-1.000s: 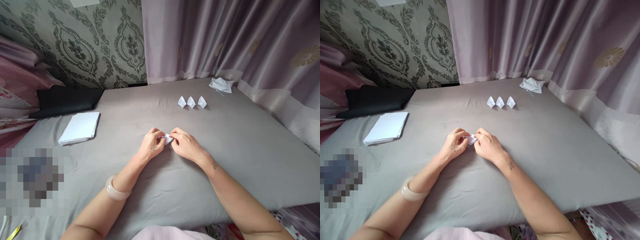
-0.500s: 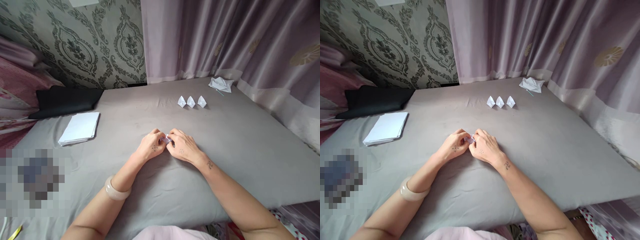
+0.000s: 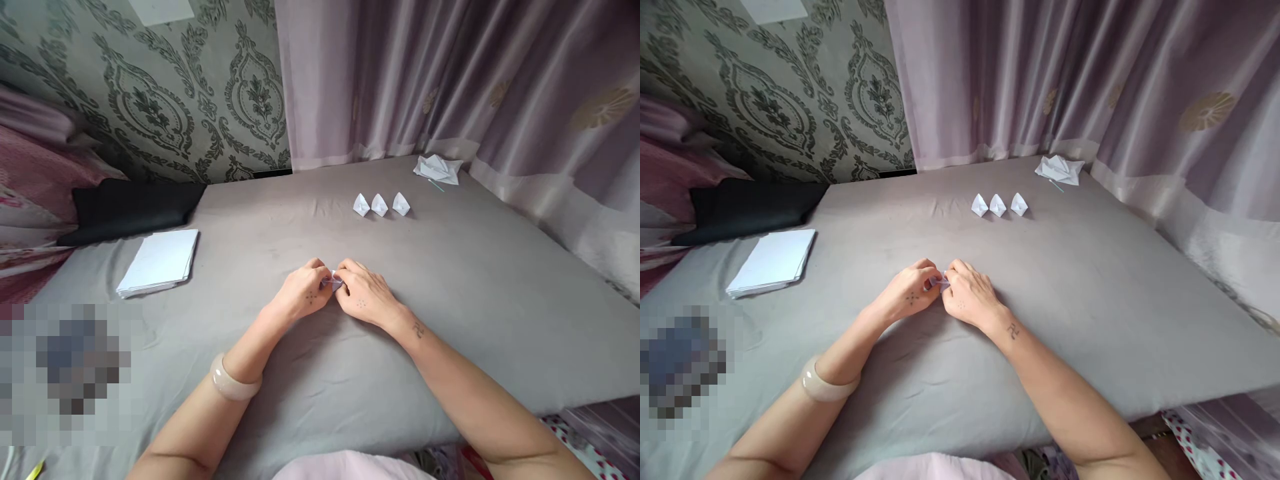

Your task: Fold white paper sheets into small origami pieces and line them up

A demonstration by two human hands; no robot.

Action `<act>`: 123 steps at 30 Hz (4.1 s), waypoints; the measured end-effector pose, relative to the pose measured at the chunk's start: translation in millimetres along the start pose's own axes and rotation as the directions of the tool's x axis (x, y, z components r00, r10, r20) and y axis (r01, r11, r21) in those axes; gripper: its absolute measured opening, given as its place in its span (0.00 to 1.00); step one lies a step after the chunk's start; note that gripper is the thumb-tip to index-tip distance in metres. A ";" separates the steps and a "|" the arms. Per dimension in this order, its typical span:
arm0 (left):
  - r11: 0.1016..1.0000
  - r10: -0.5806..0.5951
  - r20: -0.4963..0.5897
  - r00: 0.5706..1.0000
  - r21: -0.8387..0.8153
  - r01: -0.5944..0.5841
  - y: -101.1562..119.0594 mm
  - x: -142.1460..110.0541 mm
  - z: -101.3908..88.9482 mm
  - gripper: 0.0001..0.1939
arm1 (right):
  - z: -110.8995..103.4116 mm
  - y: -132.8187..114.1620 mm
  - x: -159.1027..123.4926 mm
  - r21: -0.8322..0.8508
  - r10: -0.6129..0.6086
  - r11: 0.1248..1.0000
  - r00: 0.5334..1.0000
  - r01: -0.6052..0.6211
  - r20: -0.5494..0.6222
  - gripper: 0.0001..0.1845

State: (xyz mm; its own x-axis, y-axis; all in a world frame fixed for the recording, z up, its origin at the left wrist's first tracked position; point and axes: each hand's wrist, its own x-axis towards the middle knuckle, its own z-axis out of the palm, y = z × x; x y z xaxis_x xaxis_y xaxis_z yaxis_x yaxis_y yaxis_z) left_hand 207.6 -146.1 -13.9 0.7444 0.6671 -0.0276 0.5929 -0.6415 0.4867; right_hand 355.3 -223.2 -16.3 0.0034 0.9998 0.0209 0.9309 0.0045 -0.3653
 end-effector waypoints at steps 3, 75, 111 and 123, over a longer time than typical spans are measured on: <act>0.999 -0.034 -0.047 0.998 -0.001 0.034 0.8 1.0 6.1 0.10 | -1.2 -1.4 -1.1 0.000 0.004 1.000 1.000 -0.004 0.011 0.14; 0.483 -0.367 -0.283 0.886 -0.872 -0.078 14.9 2.3 25.9 0.15 | 15.1 -25.0 12.3 0.029 0.029 0.999 0.821 -0.016 -0.571 0.12; 0.664 -0.405 -0.233 0.884 -0.740 0.109 -3.1 6.0 21.7 0.11 | 16.1 -10.3 20.0 0.665 0.333 0.737 0.922 -0.123 -0.198 0.11; 0.901 -0.213 -0.388 0.897 -0.433 0.027 -0.3 2.9 17.3 0.09 | 17.8 -3.6 19.5 0.527 0.163 0.849 0.932 0.035 -0.324 0.16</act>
State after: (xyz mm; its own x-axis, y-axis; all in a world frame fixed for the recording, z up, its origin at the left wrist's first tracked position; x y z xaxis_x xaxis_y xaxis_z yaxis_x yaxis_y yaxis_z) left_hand 214.9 -150.5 -29.2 0.4223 0.8817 0.2104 0.4212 -0.3963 0.8158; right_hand 345.5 -203.3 -31.1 0.2730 0.9256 0.2620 0.5978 0.0502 -0.8000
